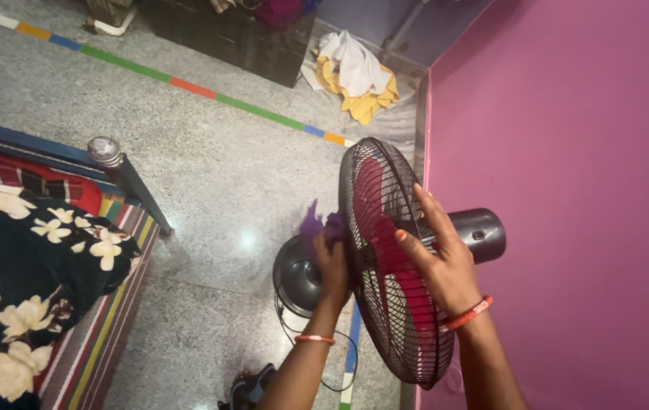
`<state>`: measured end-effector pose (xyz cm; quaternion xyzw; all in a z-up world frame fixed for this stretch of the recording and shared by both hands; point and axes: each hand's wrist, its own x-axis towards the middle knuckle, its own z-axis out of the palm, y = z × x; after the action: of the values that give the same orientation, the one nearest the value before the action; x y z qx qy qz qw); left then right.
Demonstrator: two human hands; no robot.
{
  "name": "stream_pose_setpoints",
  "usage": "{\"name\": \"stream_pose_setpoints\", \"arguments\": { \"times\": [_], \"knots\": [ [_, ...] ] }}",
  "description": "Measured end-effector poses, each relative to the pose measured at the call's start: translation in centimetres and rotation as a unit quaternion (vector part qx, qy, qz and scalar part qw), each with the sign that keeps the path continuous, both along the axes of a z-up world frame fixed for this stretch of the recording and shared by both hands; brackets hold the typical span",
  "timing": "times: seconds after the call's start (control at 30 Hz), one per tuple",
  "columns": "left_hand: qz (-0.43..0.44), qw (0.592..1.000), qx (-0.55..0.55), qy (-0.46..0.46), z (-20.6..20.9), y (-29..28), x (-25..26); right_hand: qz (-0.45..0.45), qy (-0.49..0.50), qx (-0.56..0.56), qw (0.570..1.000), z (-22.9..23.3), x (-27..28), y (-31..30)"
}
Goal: The person wipes the front grill, blades, and rear grill of a standing electric fan using a purple cloth. They rotate the fan head to access different sections and continue wiping until the end of the clip.
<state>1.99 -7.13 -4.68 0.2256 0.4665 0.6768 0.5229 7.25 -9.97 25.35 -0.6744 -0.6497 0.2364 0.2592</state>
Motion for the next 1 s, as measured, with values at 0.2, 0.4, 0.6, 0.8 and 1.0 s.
{"name": "stream_pose_setpoints", "arguments": {
  "times": [0.2, 0.4, 0.6, 0.8, 1.0],
  "knots": [
    [-0.037, 0.999, -0.006, 0.029, -1.0, 13.7, -1.6, 0.013, -0.002, 0.009, 1.000, 0.0, -0.4, -0.2],
    [-0.137, 0.989, -0.046, -0.012, 3.7, 18.8, -4.0, 0.002, 0.014, 0.000, 1.000, 0.4, 0.2, -0.5],
    [-0.016, 0.995, 0.039, 0.086, 9.2, 10.4, -3.4, 0.000, 0.002, 0.007, 1.000, 0.2, 0.4, 0.5],
    [0.072, 0.979, 0.180, 0.071, 15.4, 3.2, -4.7, 0.009, -0.011, -0.009, 1.000, 0.6, -0.1, 0.8],
    [0.011, 0.947, 0.261, 0.187, 19.1, 7.8, -6.1, 0.007, -0.016, -0.006, 1.000, 0.3, -0.3, 0.1]
  ]
}}
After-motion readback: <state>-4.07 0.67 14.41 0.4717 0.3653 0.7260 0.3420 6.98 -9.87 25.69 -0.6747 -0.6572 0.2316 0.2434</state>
